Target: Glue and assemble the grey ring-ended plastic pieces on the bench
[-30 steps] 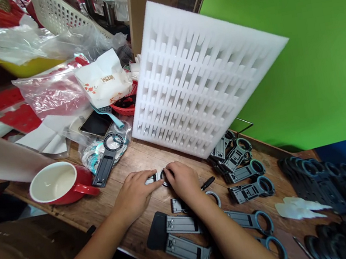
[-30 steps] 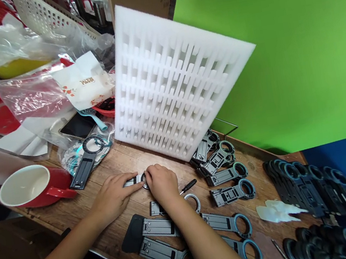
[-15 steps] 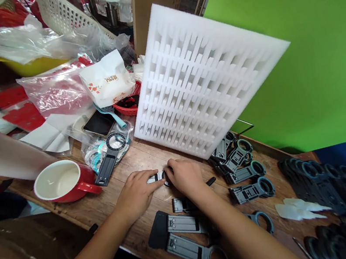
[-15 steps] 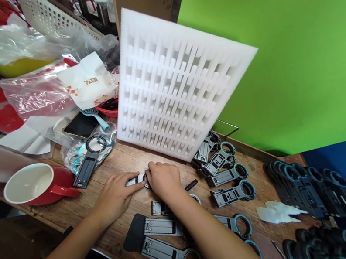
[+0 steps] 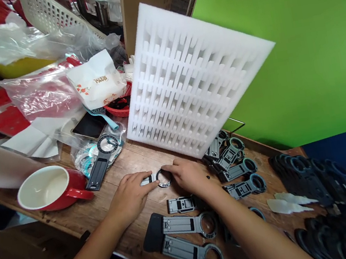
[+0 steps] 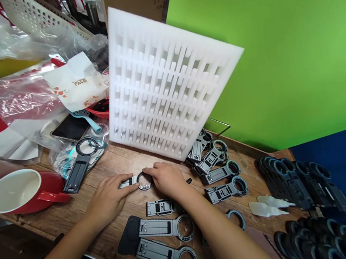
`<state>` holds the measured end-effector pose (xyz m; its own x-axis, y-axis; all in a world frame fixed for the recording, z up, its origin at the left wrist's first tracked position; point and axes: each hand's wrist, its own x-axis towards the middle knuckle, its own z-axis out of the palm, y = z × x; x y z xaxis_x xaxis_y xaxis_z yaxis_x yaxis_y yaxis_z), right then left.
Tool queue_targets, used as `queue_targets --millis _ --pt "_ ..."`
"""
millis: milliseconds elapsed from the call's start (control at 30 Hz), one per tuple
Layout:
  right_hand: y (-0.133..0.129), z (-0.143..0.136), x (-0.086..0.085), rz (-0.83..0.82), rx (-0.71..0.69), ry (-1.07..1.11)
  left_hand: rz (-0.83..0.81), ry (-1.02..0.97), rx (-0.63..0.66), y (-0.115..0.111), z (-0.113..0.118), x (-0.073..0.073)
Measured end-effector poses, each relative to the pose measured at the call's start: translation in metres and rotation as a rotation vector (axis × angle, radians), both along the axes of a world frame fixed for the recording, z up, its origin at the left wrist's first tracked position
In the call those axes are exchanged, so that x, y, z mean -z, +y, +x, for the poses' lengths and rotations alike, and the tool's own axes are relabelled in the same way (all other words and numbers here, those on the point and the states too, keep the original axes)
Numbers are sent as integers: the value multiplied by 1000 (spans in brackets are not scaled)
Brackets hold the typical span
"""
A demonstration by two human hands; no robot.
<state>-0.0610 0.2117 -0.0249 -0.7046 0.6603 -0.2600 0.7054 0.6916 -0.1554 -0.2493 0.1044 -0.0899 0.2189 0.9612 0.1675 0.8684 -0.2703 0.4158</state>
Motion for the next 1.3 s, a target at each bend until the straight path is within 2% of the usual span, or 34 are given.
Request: queue_targets --millis 233,433,633,1000,1300 --pt "-4 6 6 16 -57 -83 0 41 -5 1 1 0" --pt "-7 20 10 -12 3 -5 11 41 -12 1 0 2" --pt "-22 28 6 -50 52 -36 6 49 -19 1 1 2" --pt "-59 18 9 -19 83 -75 39 33 -31 0 2 2" --pt "-58 25 5 70 210 -8 27 44 -31 1 3 -2"
